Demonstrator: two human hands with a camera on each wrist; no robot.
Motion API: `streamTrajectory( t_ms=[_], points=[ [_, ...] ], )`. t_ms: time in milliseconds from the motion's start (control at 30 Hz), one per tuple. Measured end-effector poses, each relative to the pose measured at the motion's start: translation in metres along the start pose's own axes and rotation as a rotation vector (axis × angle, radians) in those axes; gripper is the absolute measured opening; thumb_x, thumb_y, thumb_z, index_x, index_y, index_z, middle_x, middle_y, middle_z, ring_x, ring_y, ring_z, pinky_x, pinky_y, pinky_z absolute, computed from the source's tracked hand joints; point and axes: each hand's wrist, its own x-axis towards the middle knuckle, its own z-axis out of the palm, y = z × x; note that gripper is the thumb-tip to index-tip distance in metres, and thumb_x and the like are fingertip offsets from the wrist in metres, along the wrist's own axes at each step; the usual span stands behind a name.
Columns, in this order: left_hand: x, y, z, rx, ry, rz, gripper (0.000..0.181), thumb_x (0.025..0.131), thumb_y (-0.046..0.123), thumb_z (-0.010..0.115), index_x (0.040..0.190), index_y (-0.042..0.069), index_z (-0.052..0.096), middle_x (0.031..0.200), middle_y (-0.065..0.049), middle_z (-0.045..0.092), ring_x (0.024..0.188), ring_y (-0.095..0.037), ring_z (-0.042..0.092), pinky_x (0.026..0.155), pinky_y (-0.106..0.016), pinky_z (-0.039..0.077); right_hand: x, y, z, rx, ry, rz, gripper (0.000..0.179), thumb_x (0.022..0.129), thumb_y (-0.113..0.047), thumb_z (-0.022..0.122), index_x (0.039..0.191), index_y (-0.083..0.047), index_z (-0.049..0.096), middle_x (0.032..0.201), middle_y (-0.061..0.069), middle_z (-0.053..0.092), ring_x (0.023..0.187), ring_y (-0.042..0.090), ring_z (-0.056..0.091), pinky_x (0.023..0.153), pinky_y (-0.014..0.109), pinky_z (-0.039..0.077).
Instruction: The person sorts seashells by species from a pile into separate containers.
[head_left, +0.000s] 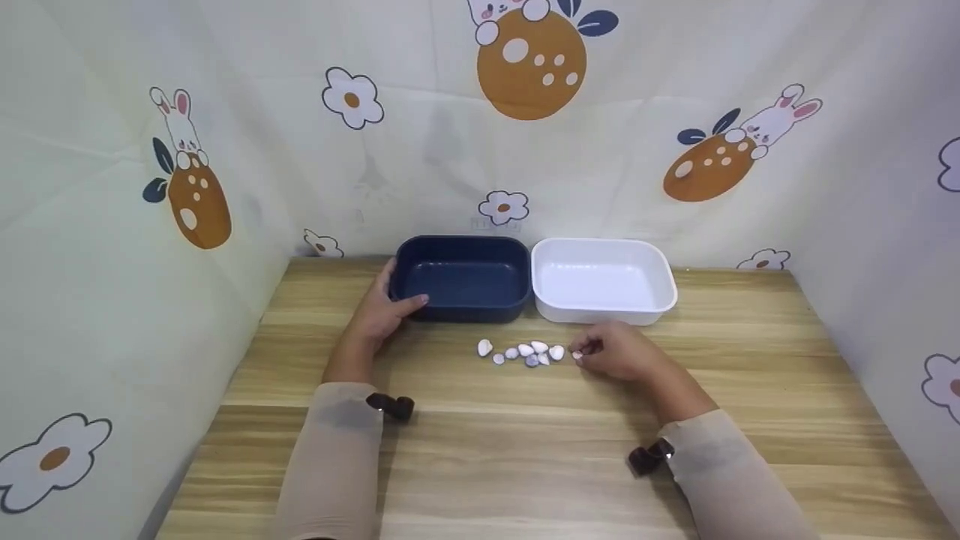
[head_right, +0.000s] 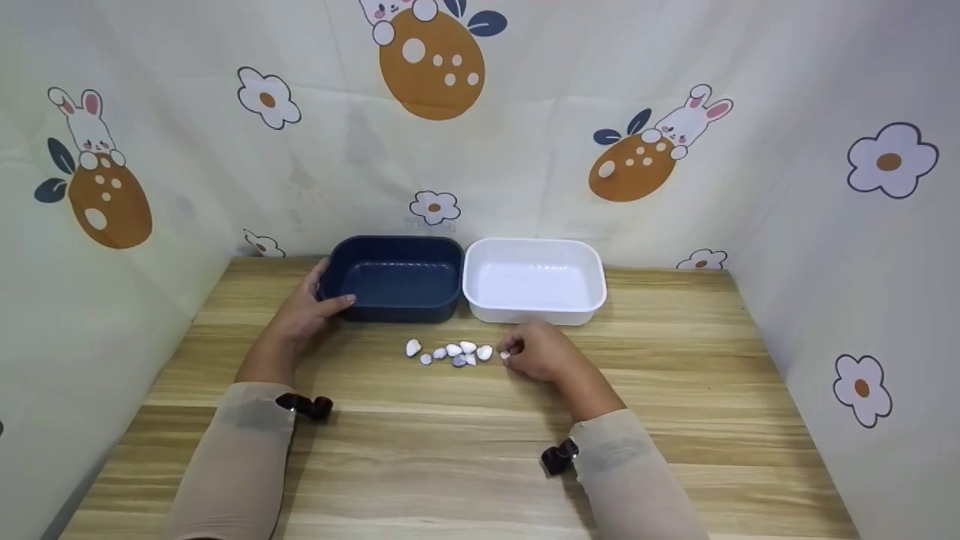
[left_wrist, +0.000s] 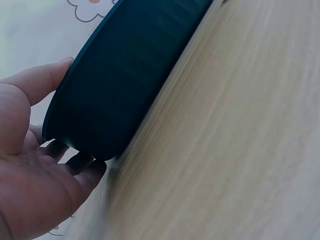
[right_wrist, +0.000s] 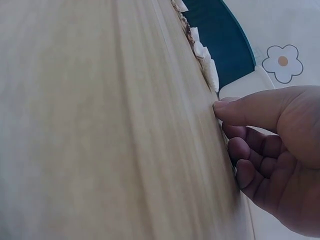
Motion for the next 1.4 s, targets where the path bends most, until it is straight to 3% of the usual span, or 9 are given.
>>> streamTrajectory(
  t_ms=[267,433,633,867,1400],
  points=[
    [0.000,0.000,0.001,-0.001,0.004,-0.004,0.109,0.092,0.022,0.085,0.174,0.024,0.013,0.183,-0.006,0.010,0.170,-0.028,0.004,0.140,-0.048,0.003,0.000,-0.007,-0.001,-0.007,0.005,-0.003,0.014,0.091,-0.008,0.077,0.102,-0.013,0.083,0.089,-0.003,0.078,0.082,0.009,0.063,0.074,0.024,0.053],
    [0.000,0.000,0.002,0.011,0.002,0.003,0.108,0.093,0.023,0.084,0.174,0.024,0.014,0.183,-0.006,0.011,0.170,-0.028,0.003,0.140,-0.048,0.004,-0.002,-0.022,-0.008,0.027,0.026,0.017,0.017,0.092,-0.010,0.075,0.108,-0.012,0.083,0.096,0.000,0.079,0.088,0.012,0.064,0.081,0.028,0.054],
    [0.000,0.000,0.001,0.025,0.002,0.011,0.108,0.093,0.025,0.084,0.174,0.025,0.014,0.183,-0.006,0.011,0.170,-0.028,0.003,0.140,-0.049,0.003,0.000,-0.032,-0.024,0.056,0.150,0.039,0.023,0.096,-0.012,0.073,0.116,-0.009,0.082,0.100,0.005,0.075,0.093,0.016,0.063,0.088,0.034,0.054],
    [0.000,-0.002,0.000,0.013,0.002,0.016,0.108,0.092,0.024,0.084,0.174,0.024,0.013,0.183,-0.007,0.012,0.170,-0.029,0.004,0.139,-0.049,0.003,0.008,-0.033,-0.038,0.128,0.286,0.082,0.024,0.101,-0.013,0.072,0.123,-0.009,0.079,0.105,0.010,0.072,0.095,0.020,0.058,0.087,0.031,0.049],
    [0.001,-0.003,0.001,0.014,0.003,0.029,0.107,0.093,0.023,0.084,0.174,0.023,0.014,0.183,-0.006,0.011,0.170,-0.027,0.004,0.140,-0.047,0.004,0.022,-0.031,-0.046,0.154,0.367,0.152,0.030,0.103,-0.014,0.067,0.131,-0.005,0.075,0.113,0.014,0.068,0.101,0.024,0.058,0.087,0.033,0.048]
  ],
)
